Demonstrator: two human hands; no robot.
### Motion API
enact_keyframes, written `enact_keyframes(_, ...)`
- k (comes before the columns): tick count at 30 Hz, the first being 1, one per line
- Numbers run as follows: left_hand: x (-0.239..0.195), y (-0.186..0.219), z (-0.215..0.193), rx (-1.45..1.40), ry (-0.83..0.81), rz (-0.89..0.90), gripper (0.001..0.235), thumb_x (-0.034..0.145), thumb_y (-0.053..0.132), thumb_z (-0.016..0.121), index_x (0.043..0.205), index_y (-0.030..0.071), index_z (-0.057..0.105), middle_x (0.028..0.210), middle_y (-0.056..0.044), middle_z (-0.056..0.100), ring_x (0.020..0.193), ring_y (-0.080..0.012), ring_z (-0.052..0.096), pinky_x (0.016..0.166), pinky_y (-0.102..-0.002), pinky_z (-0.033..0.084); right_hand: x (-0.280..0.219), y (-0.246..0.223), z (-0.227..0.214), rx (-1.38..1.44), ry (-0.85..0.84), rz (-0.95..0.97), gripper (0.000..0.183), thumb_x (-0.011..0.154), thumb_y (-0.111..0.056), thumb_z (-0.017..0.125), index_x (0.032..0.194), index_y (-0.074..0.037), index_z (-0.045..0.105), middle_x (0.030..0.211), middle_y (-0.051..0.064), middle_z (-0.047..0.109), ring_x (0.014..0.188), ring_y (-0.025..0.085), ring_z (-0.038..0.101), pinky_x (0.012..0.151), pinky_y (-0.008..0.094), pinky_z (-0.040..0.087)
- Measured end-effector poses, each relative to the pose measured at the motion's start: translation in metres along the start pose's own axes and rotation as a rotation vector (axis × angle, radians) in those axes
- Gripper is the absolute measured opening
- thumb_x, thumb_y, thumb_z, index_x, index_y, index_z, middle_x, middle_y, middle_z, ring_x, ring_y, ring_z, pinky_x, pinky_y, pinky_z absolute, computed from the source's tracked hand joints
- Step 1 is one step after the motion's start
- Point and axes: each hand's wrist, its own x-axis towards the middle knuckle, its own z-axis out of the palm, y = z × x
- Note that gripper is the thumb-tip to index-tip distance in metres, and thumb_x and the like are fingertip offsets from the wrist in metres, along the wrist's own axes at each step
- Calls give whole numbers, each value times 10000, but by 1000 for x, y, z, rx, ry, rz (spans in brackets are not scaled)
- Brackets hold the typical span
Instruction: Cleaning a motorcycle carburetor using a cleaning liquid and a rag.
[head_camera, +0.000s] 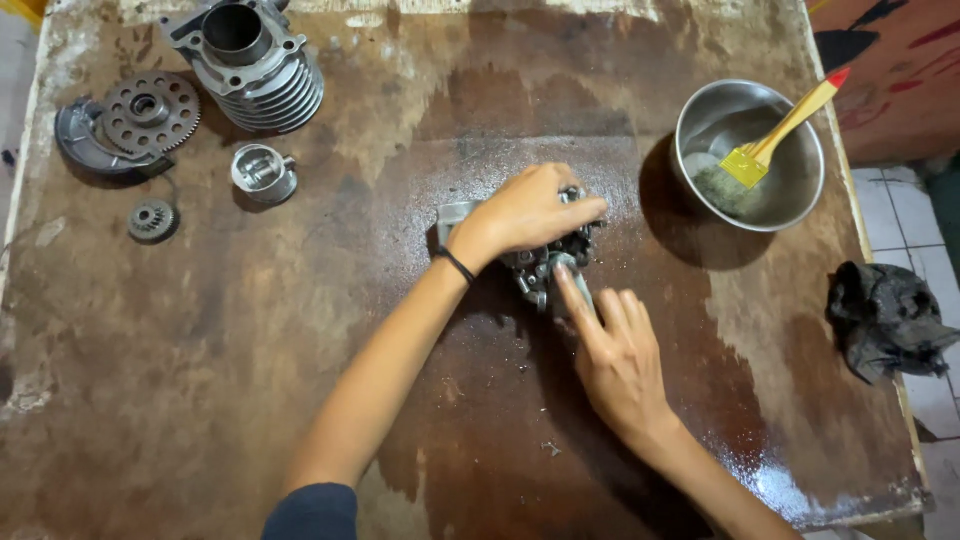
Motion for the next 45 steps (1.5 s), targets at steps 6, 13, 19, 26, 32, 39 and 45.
enact_keyframes(6, 7, 1, -7, 50, -107, -6, 628, 776, 591, 640, 1005, 26, 794, 1010, -239, 761, 931, -388, 744, 883, -461, 568, 3, -8, -2, -24, -43, 40, 714, 794, 83, 566, 1494, -50, 539, 911, 146, 520, 864, 310, 532, 793, 432, 477)
enact_keyframes(13, 46, -40, 6, -144, -84, 318, 545, 860, 545, 647, 968, 33, 799, 995, -151, 778, 909, -265, 722, 808, -410, 554, 34, -5, -18, -84, -67, 63, 707, 809, 73, 592, 1492, -105, 549, 956, 148, 549, 898, 313, 539, 811, 433, 471)
enact_keyframes(19, 45, -33, 5, -119, -152, 176, 496, 857, 501, 615, 919, 44, 798, 756, -101, 759, 653, -193, 687, 640, -378, 558, 20, -2, -15, -63, -91, -8, 679, 812, 27, 630, 1474, -106, 561, 907, 144, 543, 873, 311, 538, 776, 433, 464)
enact_keyframes(26, 37, -27, 3, -150, -154, 149, 496, 860, 487, 635, 921, 21, 794, 757, -129, 763, 649, -191, 670, 643, -380, 555, 14, 2, -1, -128, -42, -14, 712, 808, 109, 580, 1494, -80, 565, 934, 135, 553, 862, 292, 535, 798, 412, 476)
enact_keyframes(32, 37, -29, 5, -170, -122, 220, 474, 850, 482, 646, 971, 49, 799, 873, -125, 794, 748, -196, 738, 722, -370, 577, 25, 3, -8, -80, -38, -51, 734, 748, 83, 573, 1462, -87, 569, 928, 135, 546, 873, 304, 535, 801, 418, 477)
enact_keyframes(39, 43, -36, 7, -176, -103, 219, 466, 837, 481, 663, 980, 63, 809, 929, -132, 796, 808, -228, 754, 782, -389, 585, 22, 3, -12, -71, -86, -77, 725, 752, 76, 592, 1465, -52, 570, 887, 131, 529, 834, 297, 521, 758, 411, 468)
enact_keyframes(45, 37, -26, 5, -165, -144, 182, 457, 842, 478, 649, 972, 71, 813, 902, -123, 803, 790, -231, 758, 776, -384, 588, 22, -2, -14, -38, -80, -34, 693, 778, 45, 606, 1462, -58, 558, 889, 136, 516, 839, 302, 518, 764, 421, 466)
